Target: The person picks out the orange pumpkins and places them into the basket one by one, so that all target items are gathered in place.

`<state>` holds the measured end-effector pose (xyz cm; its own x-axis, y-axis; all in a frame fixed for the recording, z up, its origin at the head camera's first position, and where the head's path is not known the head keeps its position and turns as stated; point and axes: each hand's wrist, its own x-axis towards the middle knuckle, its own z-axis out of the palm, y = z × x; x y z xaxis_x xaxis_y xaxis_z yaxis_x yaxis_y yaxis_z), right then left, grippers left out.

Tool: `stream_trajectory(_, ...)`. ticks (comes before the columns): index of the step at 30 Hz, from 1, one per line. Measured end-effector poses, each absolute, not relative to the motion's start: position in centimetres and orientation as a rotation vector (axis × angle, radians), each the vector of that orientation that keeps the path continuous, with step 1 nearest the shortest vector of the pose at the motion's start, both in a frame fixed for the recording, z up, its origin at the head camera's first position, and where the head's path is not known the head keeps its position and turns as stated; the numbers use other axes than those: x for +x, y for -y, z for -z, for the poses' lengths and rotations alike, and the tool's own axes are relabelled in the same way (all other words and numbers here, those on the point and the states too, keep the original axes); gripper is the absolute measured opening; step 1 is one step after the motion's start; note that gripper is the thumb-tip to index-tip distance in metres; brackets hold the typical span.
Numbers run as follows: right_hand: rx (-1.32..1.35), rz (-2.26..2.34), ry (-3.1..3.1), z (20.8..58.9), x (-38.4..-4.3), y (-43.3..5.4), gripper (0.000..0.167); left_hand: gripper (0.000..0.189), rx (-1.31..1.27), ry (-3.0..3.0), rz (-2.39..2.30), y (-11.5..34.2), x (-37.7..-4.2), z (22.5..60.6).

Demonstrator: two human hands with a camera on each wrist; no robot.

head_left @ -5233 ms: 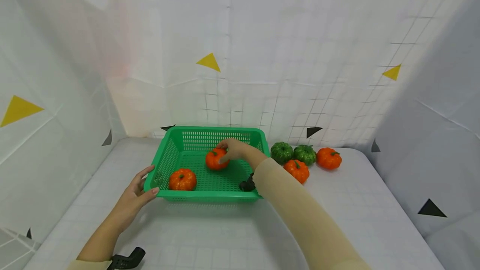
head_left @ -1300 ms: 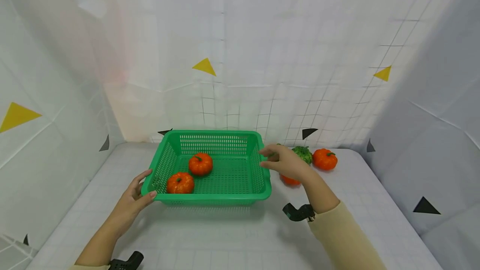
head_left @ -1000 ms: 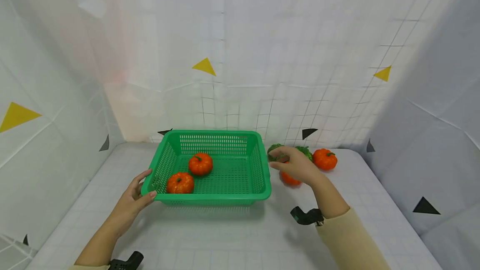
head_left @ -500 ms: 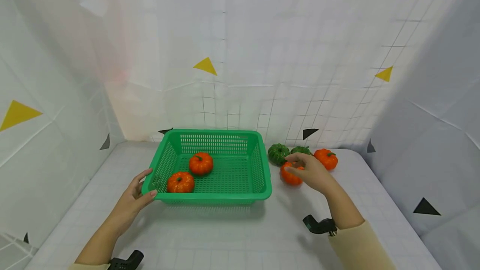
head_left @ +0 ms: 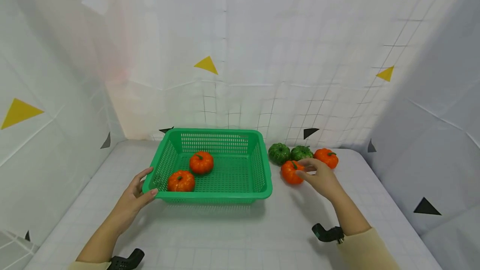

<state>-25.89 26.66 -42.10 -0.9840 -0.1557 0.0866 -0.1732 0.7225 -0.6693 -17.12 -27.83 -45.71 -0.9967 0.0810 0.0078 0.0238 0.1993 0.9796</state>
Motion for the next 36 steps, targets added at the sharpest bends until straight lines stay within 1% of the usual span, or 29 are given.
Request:
stream_trajectory(12, 0.248, -1.108, 2.851, 44.4, -26.9, -27.9, 0.047, 0.079, 0.083, -2.404, -1.948, 27.8, -17.1, 45.7)
stream_trajectory(36, 0.155, -1.201, 2.954, 46.4, -28.6, -28.0, 0.074, 0.079, 0.099, -2.389, -1.968, 28.1, -17.3, 46.1)
